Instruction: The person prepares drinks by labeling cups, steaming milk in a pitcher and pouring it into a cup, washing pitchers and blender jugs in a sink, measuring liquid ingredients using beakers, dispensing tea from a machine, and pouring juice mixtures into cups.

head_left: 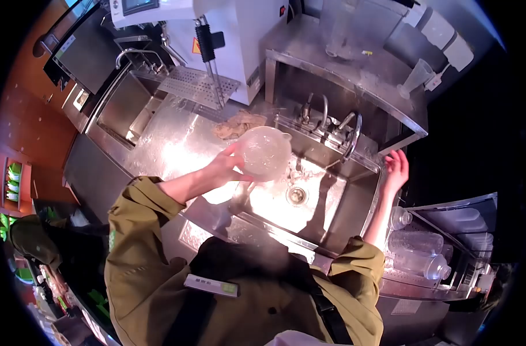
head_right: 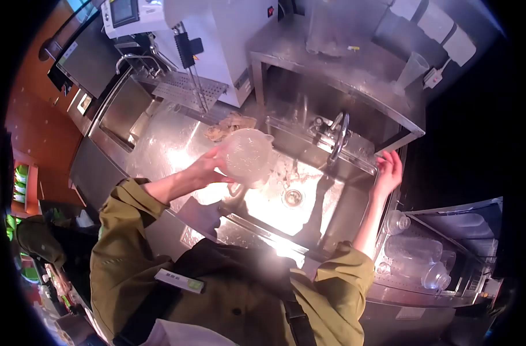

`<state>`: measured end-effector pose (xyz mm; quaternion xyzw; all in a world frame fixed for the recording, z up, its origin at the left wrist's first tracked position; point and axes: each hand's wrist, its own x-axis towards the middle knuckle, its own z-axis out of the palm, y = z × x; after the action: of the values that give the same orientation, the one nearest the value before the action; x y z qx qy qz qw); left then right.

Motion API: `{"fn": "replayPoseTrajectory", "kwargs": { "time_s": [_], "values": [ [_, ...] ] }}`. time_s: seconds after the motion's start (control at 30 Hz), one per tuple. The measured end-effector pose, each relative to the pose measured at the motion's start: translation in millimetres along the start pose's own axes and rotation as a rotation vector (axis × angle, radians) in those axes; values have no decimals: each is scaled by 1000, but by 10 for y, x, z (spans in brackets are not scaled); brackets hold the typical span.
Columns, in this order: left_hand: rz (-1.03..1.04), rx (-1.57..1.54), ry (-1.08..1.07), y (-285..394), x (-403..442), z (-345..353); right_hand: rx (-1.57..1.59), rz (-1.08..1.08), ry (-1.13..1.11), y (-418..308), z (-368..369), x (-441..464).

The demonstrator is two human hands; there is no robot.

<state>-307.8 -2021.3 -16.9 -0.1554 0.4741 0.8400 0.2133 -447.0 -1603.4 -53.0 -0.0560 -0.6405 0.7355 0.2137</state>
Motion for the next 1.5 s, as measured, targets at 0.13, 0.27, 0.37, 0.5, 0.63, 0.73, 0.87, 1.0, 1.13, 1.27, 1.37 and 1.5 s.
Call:
{"fn": "replayPoseTrajectory", "kwargs": {
  "time_s": [0.13, 0.27, 0.37, 0.5, 0.63, 0.73, 0.87, 1.0, 1.13, 1.27, 1.37, 1.5],
  "values": [
    [-109, 102, 222, 419, -85, -443, -32, -374, 64, -722, 491, -385],
    [-72, 166, 114, 958, -154, -669, -116, -516, -143, -1271, 1539, -936],
    [-69, 178, 0, 1387, -166, -864, -382, -888, -425, -1627, 2568, -1181],
    [-60, 247, -79, 1841, -305, -797, -670, -1428, -445, -2162, 3961, -1479],
    [-34, 357, -134, 2142, -322, -815, -786, -1525, -322, -2283, 4776, -1434],
    [-14, 400, -159, 2321, -252, -900, -836, -1523, -301, -2416, 4923, -1471],
    [-28, 389, -193, 2441, 79, -1083, -779, -1541, -257, -2696, 4996, -1420],
    [-7, 342, -82, 2443, 303, -1264, -792, -1639, -302, -2745, 4955, -1262],
    [-4, 402, -167, 2557, 386, -1382, -792, -1667, -302, -2792, 4956, -1155],
    [61, 424, -151, 2528, 337, -1418, -711, -1655, -260, -3129, 5260, -956],
    [132, 429, -149, 2418, 361, -1498, -728, -1384, -360, -3472, 5794, -636],
    [162, 443, -176, 2357, 276, -1519, -1334, -771, -769, -3855, 6643, -223]
  ]
}}
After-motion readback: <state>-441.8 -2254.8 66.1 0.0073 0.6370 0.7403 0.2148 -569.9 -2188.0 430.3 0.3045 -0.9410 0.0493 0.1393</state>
